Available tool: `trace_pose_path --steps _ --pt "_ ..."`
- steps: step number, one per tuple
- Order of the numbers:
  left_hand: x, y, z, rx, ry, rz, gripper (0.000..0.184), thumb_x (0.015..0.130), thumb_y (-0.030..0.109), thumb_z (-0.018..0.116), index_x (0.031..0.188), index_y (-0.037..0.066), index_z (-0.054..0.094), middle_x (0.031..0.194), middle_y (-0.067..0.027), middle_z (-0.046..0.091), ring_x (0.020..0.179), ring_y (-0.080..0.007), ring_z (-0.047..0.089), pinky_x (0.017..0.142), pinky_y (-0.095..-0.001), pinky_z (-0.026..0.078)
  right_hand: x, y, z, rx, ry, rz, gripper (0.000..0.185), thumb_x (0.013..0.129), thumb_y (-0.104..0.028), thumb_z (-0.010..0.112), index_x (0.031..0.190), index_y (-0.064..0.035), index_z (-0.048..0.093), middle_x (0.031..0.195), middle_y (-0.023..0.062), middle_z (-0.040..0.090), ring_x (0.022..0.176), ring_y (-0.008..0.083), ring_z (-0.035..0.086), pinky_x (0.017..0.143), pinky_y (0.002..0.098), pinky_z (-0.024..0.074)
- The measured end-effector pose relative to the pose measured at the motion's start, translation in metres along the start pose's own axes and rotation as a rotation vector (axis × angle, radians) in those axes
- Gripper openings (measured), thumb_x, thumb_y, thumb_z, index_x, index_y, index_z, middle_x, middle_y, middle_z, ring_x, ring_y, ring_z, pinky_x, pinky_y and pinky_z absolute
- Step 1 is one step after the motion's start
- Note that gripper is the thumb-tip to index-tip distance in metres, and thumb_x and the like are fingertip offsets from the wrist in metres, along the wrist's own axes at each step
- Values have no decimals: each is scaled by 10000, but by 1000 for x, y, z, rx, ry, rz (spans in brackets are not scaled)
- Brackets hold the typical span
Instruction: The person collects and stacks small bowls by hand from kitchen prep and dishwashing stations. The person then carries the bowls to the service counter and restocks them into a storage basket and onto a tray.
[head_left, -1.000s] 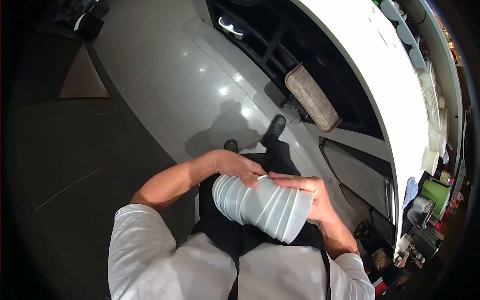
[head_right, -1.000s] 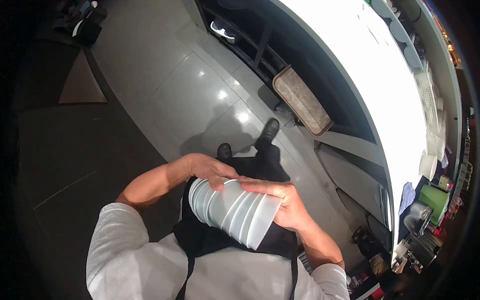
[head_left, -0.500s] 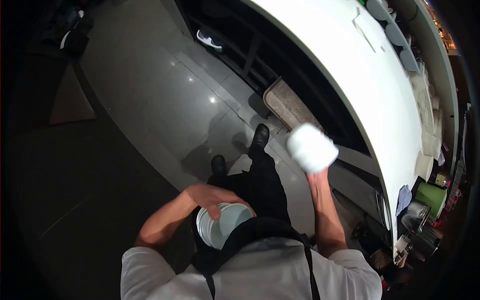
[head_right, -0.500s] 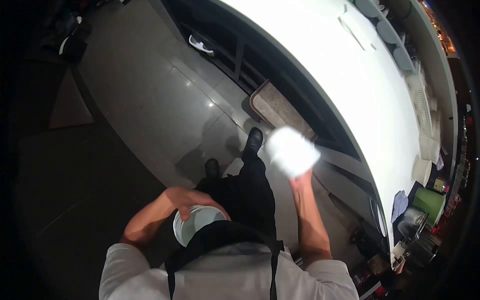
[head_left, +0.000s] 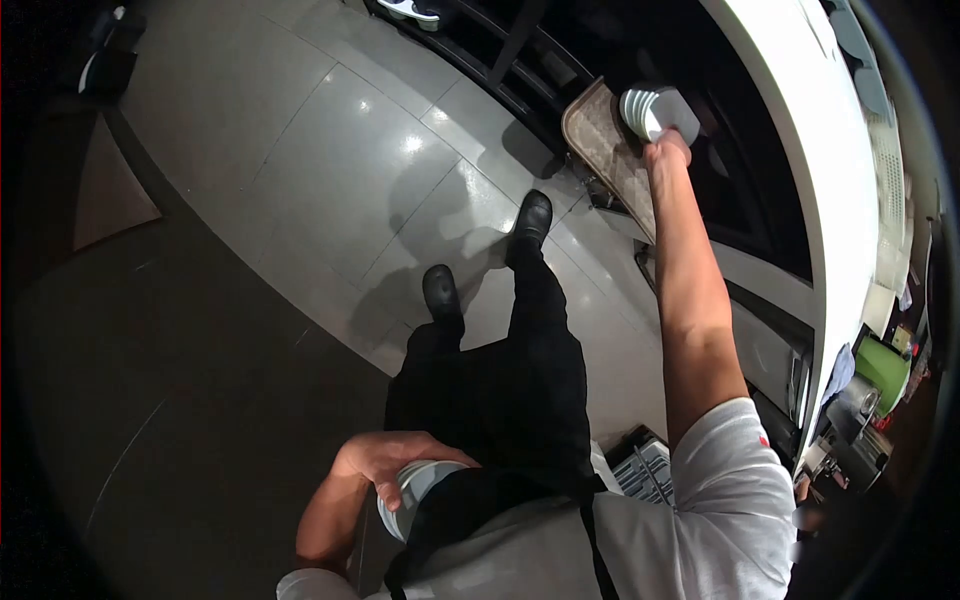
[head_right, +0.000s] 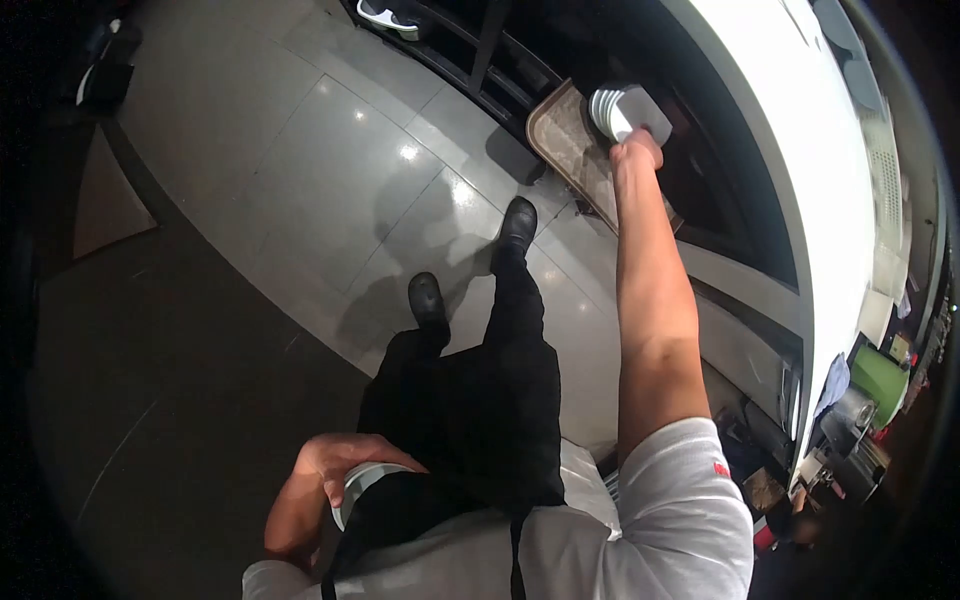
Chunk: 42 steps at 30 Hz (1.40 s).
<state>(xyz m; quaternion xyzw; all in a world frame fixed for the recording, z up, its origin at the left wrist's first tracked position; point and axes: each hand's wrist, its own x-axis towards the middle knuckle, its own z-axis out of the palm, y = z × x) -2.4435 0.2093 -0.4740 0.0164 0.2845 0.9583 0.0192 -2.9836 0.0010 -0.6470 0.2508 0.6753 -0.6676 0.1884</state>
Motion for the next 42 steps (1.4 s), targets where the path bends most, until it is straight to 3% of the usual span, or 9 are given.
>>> trace_pose_path --steps 8,11,14,17,20,21,26,32,42 --pt "-10 -4 6 129 40 77 1243 538 766 728 1346 -133 438 1224 -310 575 1048 -405 638 937 -412 491 -20 -16 18 -76 -102 -7 242 881 -101 572 1101 -8 611 997 112 646 779 205 631 507 406 467" --pt "-15 -2 13 133 115 86 1236 526 757 741 1363 -100 437 1246 -284 574 1082 -383 628 957 -433 484 -19 1 -19 -45 -261 -66 434 935 -385 556 1145 -8 600 1079 108 632 866 187 590 701 488 492" --pt "-28 2 25 24 345 140 1242 508 759 757 1383 -59 429 1291 -241 559 1131 -344 608 974 -426 483 -158 10 -109 -464 -530 162 580 923 -656 474 870 -84 550 662 15 460 585 145 443 591 354 479" --pt "-50 -25 61 -294 701 216 1255 518 773 752 1414 -29 391 1335 -205 535 1171 -305 586 990 -417 483 -307 2 -225 -614 -1111 933 627 919 -713 390 1083 -116 485 797 6 519 622 142 487 532 320 432" --pt "-29 -16 73 -313 964 324 1240 575 795 697 1440 -24 351 1358 -184 523 1197 -297 566 1010 -428 471 -392 1 -280 -533 -1282 1641 780 961 -668 309 1491 -96 289 1449 159 401 1424 245 265 1149 487 245" --pt "-17 1 71 -217 1033 284 1233 605 819 648 1448 -27 340 1358 -184 525 1209 -308 557 1021 -438 461 -391 -5 -278 -542 -1674 994 707 984 -592 385 1476 -90 309 1439 129 424 1387 239 344 1104 470 341" --pt "97 76 8 204 937 166 1013 689 603 739 1393 -57 430 1298 -159 575 1195 -235 564 1038 -377 430 -327 -40 -252 -492 -1111 1039 550 894 -278 610 1369 -45 460 1180 147 613 1041 268 623 829 462 531" --pt "305 141 -117 1435 364 272 1042 613 712 687 1351 9 472 1350 -217 476 1285 -349 455 1068 -434 358 -153 -47 -226 69 -932 384 619 730 -57 540 1337 22 449 1223 140 579 1153 263 562 996 376 460" --pt "450 70 -203 1002 985 184 610 906 270 504 1406 -53 367 1432 -321 335 1318 -433 354 1094 -432 293 -15 -17 -156 231 -614 -131 561 758 -1 492 1316 38 447 1220 149 577 1125 260 574 973 339 458"
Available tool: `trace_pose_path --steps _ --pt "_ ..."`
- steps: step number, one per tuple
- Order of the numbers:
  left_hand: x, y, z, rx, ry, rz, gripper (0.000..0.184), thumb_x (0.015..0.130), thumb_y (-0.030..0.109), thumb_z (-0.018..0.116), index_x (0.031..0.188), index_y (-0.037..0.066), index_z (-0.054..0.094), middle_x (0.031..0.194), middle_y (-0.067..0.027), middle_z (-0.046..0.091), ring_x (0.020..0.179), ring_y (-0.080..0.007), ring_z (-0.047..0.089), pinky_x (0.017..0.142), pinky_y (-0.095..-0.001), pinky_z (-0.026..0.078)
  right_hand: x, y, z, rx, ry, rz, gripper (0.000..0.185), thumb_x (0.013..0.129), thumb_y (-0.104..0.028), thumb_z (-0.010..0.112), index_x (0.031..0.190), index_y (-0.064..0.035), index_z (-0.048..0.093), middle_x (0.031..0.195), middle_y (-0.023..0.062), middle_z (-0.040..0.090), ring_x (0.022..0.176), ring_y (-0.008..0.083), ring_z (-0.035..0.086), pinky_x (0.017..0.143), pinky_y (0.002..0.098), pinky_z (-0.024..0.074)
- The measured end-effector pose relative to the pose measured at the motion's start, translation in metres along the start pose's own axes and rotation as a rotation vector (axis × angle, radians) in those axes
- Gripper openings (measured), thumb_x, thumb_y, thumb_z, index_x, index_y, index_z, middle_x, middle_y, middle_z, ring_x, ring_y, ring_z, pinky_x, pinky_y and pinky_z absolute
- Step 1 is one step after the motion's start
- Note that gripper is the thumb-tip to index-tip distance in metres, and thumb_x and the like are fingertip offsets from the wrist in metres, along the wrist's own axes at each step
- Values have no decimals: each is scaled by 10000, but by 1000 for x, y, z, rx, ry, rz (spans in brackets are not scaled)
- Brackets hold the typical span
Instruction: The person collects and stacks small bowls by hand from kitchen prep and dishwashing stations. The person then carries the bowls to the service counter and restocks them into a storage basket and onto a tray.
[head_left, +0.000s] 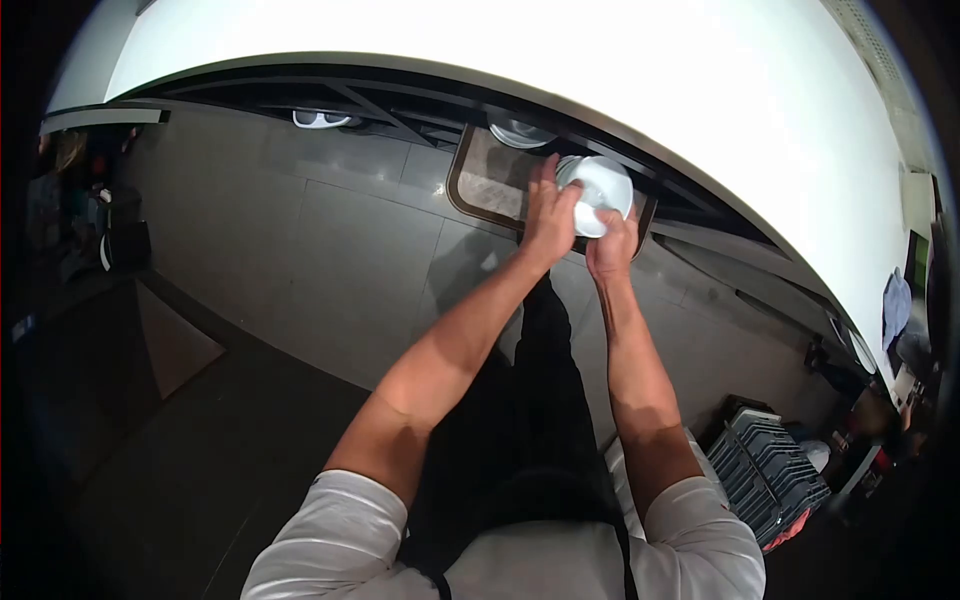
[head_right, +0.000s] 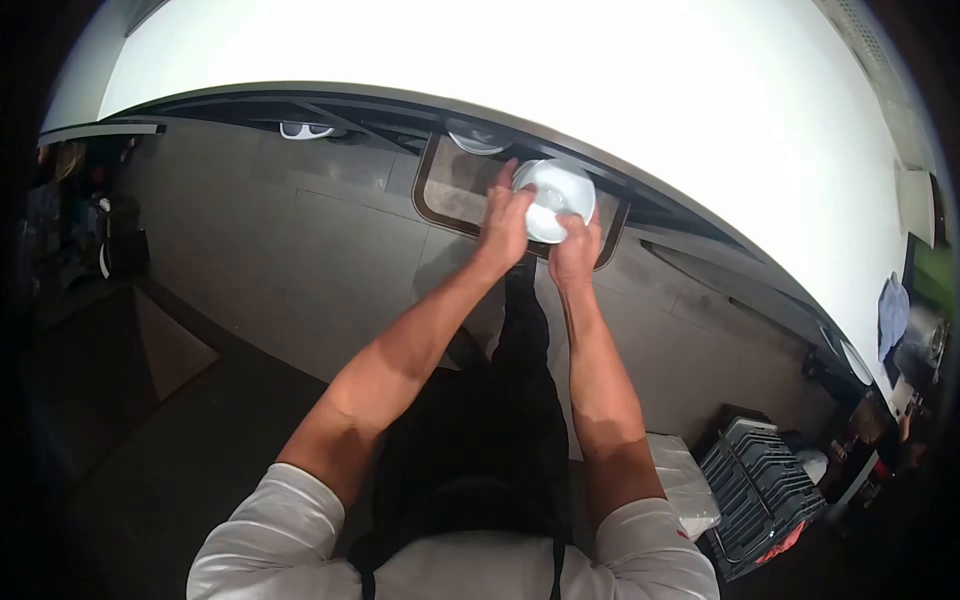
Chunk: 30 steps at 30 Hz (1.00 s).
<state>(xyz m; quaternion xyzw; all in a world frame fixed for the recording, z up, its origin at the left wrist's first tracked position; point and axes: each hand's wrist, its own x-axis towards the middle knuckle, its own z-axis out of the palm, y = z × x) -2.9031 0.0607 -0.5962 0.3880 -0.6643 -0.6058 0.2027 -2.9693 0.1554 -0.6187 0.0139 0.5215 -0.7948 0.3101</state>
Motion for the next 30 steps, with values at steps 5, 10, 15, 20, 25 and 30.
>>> trace_pose_path --steps 5,10,15,20,25,30 --pt "2 17 11 -24 -10 -78 726 948 319 499 1431 -154 235 1504 -337 253 1407 -415 275 1140 -407 241 31 7 5 8 208 -163 482 776 13 480 1257 21 477 1156 140 585 1028 247 579 898 350 468" --pt "-54 -7 9 -268 132 -186 691 967 331 561 1467 -46 268 1503 -265 303 1398 -363 307 1143 -413 258 82 23 16 -126 428 -325 307 881 -92 495 1158 -5 595 1060 103 631 941 230 596 787 380 501" --pt "-113 -23 -13 -297 214 -342 624 954 273 607 1441 2 326 1447 -189 382 1326 -292 394 1089 -392 337 87 17 21 -162 513 -132 274 909 -218 549 1105 -51 642 999 63 631 830 207 572 688 416 493" --pt "-122 -44 -27 -588 333 -479 657 953 349 594 1455 44 299 1412 -170 412 1295 -253 406 1065 -370 348 52 -11 8 -47 424 35 374 951 -319 519 1219 -59 543 1151 96 564 950 242 551 802 416 481" --pt "-67 -52 -47 -952 316 -915 967 876 706 482 1529 67 167 1492 -216 340 1386 -338 332 1121 -534 243 -70 -18 3 -183 619 127 559 995 -517 412 1376 -112 358 1101 59 475 953 206 478 959 450 416" --pt "-6 -39 -60 -1268 194 -803 959 839 800 390 1524 145 241 1493 -134 378 1371 -350 353 1120 -609 181 -45 15 -27 458 335 481 764 937 -710 272 1464 -158 292 1327 70 467 1206 273 460 1044 563 354"
